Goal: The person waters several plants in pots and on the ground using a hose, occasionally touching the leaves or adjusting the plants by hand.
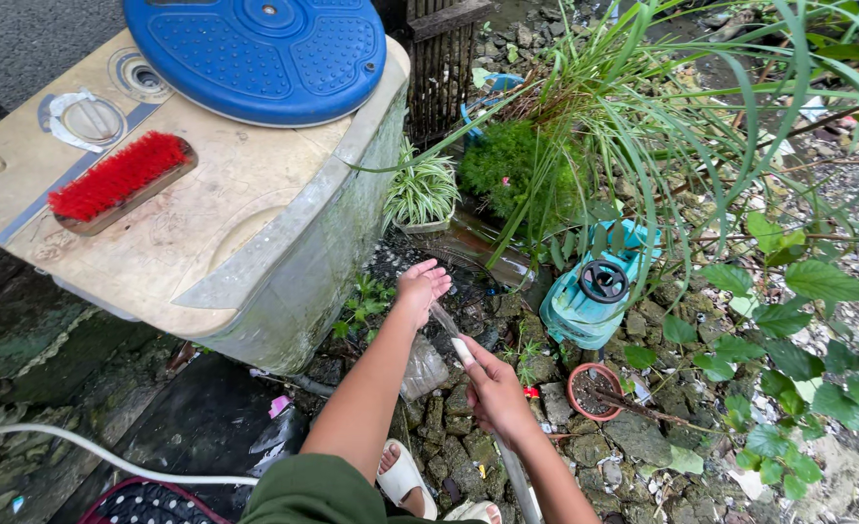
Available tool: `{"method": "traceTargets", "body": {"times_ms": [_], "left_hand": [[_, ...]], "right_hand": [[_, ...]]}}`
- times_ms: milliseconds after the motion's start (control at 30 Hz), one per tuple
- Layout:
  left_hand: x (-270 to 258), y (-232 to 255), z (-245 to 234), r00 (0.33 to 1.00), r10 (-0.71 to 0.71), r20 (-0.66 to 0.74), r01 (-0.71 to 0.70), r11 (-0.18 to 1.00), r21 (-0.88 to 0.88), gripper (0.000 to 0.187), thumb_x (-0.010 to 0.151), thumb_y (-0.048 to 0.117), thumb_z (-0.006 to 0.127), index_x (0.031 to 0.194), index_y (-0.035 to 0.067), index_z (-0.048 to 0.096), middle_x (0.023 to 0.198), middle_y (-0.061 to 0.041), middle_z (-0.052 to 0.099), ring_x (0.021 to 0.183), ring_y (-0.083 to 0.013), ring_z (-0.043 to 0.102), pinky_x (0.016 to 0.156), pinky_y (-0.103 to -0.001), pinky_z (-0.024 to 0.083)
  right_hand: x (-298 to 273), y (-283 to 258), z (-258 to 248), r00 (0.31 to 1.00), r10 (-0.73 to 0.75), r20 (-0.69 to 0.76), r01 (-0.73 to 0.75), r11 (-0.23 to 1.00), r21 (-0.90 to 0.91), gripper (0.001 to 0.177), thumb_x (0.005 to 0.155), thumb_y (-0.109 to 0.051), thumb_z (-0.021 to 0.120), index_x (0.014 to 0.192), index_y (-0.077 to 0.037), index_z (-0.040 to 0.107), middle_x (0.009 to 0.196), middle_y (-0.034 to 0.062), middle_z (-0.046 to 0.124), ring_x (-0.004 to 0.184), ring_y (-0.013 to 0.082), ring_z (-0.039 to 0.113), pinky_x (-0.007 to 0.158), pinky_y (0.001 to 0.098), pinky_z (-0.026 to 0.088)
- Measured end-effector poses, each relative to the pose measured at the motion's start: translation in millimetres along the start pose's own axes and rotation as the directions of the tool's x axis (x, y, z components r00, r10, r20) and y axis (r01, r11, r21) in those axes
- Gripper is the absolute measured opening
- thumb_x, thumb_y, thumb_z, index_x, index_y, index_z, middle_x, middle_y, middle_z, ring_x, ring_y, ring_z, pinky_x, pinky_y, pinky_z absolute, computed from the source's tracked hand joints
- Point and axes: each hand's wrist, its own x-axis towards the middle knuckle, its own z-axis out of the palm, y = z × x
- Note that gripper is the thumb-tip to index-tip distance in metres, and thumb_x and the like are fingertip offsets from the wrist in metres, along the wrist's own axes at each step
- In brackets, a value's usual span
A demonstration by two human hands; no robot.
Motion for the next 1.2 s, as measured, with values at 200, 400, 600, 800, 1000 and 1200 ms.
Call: {"method": "traceTargets", "body": {"times_ms": [200, 400, 600, 800, 1000, 1200], "left_hand": [[14.2, 4.3, 38.6, 0.994, 0.023, 0.103, -0.016, 0.998, -0.066, 0.042, 0.104, 0.003, 0.038, 0.144, -0.005, 0.046, 0.133, -0.026, 0.062, 0.114, -0.0337, 0.068, 0.095, -0.039, 0.060], [16.8, 8.6, 61.3, 0.995, 0.006, 0.100, 0.032, 0.925, -0.378, 0.052, 0.107, 0.024, 0.038, 0.154, 0.001, 0.033, 0.157, -0.021, 0.041, 0.145, -0.0332, 0.042, 0.120, -0.044, 0.035], [17.8, 11.7, 55.0, 1.000, 0.017, -0.021, -0.024, 0.896, -0.443, 0.057, 0.107, 0.033, 0.039, 0.154, 0.002, 0.034, 0.162, -0.019, 0.039, 0.148, -0.0302, 0.040, 0.123, -0.043, 0.031], [29.3, 8.3, 39.9, 0.991, 0.117, 0.059, -0.072, 0.864, -0.498, 0.049, 0.107, 0.020, 0.041, 0.150, -0.001, 0.036, 0.153, -0.021, 0.048, 0.143, -0.0339, 0.048, 0.120, -0.045, 0.040], [-6.1, 29.2, 45.6, 0.999, -0.022, -0.040, 0.005, 0.920, -0.392, 0.048, 0.105, 0.021, 0.036, 0.151, 0.006, 0.038, 0.151, -0.021, 0.049, 0.139, -0.0344, 0.050, 0.112, -0.049, 0.045], [-22.2, 19.4, 21.0, 0.998, -0.050, 0.045, 0.061, 0.955, -0.291, 0.052, 0.107, 0.024, 0.031, 0.156, 0.004, 0.035, 0.159, -0.018, 0.043, 0.144, -0.0317, 0.047, 0.115, -0.046, 0.045]], "right_hand": [[-10.8, -10.2, -8.6, 0.991, -0.101, -0.085, 0.104, 0.994, 0.033, 0.050, 0.102, -0.027, 0.051, 0.151, -0.034, 0.053, 0.055, 0.0002, 0.049, 0.035, 0.0074, 0.033, 0.033, 0.0244, 0.025], [-14.4, -24.9, -12.4, 0.994, -0.080, -0.069, 0.083, 0.996, 0.034, 0.050, 0.102, -0.028, 0.050, 0.151, -0.036, 0.052, 0.055, -0.0006, 0.048, 0.035, 0.0073, 0.033, 0.033, 0.0250, 0.026], [-16.1, -27.0, -7.7, 0.993, -0.110, -0.046, 0.110, 0.994, -0.012, 0.047, 0.103, -0.028, 0.052, 0.149, -0.033, 0.057, 0.055, -0.0024, 0.045, 0.036, 0.0067, 0.032, 0.033, 0.0244, 0.025], [-13.8, -31.9, -10.3, 0.992, -0.114, -0.058, 0.115, 0.993, 0.003, 0.047, 0.103, -0.027, 0.052, 0.149, -0.034, 0.055, 0.055, -0.0017, 0.045, 0.036, 0.0072, 0.033, 0.034, 0.0242, 0.025], [-6.9, -31.7, -12.3, 0.989, -0.083, -0.124, 0.078, 0.996, -0.045, 0.048, 0.102, -0.027, 0.050, 0.149, -0.038, 0.053, 0.056, -0.0010, 0.047, 0.038, 0.0079, 0.037, 0.035, 0.0254, 0.029], [4.8, -28.3, -22.3, 0.985, -0.035, -0.166, 0.031, 0.999, -0.023, 0.048, 0.103, -0.026, 0.049, 0.150, -0.036, 0.053, 0.057, -0.0002, 0.046, 0.037, 0.0086, 0.033, 0.034, 0.0268, 0.025]]}}
